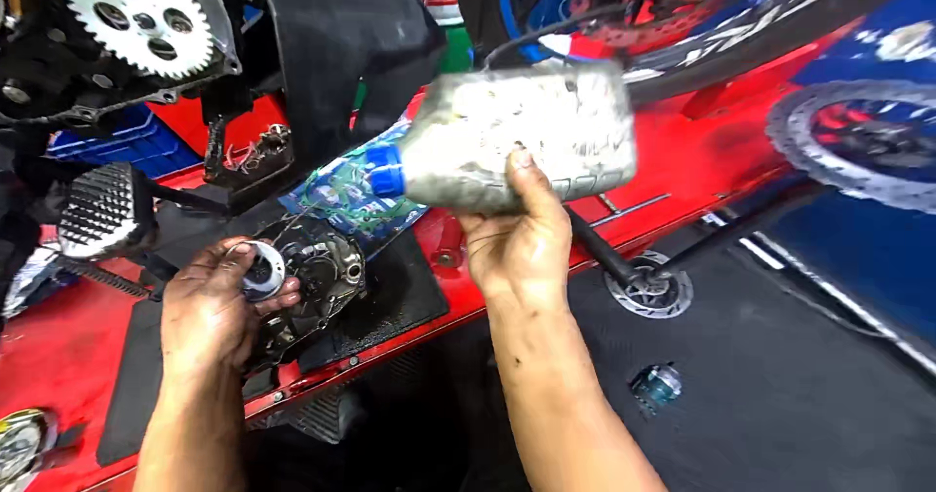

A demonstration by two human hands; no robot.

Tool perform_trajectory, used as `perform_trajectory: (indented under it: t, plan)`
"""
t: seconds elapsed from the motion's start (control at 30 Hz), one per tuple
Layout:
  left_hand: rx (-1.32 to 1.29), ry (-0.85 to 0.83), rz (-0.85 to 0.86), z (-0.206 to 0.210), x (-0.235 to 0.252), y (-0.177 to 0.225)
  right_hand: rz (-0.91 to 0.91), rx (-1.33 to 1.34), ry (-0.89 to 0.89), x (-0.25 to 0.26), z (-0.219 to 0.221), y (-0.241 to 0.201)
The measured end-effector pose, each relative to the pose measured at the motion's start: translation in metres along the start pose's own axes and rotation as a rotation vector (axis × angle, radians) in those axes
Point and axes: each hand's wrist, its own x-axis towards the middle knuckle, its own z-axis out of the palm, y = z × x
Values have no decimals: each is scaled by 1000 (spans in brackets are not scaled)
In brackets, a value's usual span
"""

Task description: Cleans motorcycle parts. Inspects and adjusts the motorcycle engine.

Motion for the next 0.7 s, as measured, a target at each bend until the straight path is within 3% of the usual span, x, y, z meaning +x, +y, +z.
perform_trajectory:
  t: [0.17, 0.27, 0.47, 0.7]
  plan:
    - [-30, 30, -4, 1, 3, -3, 13, 208, 239, 64, -34, -56]
    - [-91, 12, -10, -4, 11, -10, -65, 277, 273, 110, -56, -89]
    - [-181, -152, 74, -2, 10, -9, 13, 252, 280, 184, -86, -151]
    - [-86, -86, 58, 9, 6, 5, 35, 294, 406, 220, -118, -151]
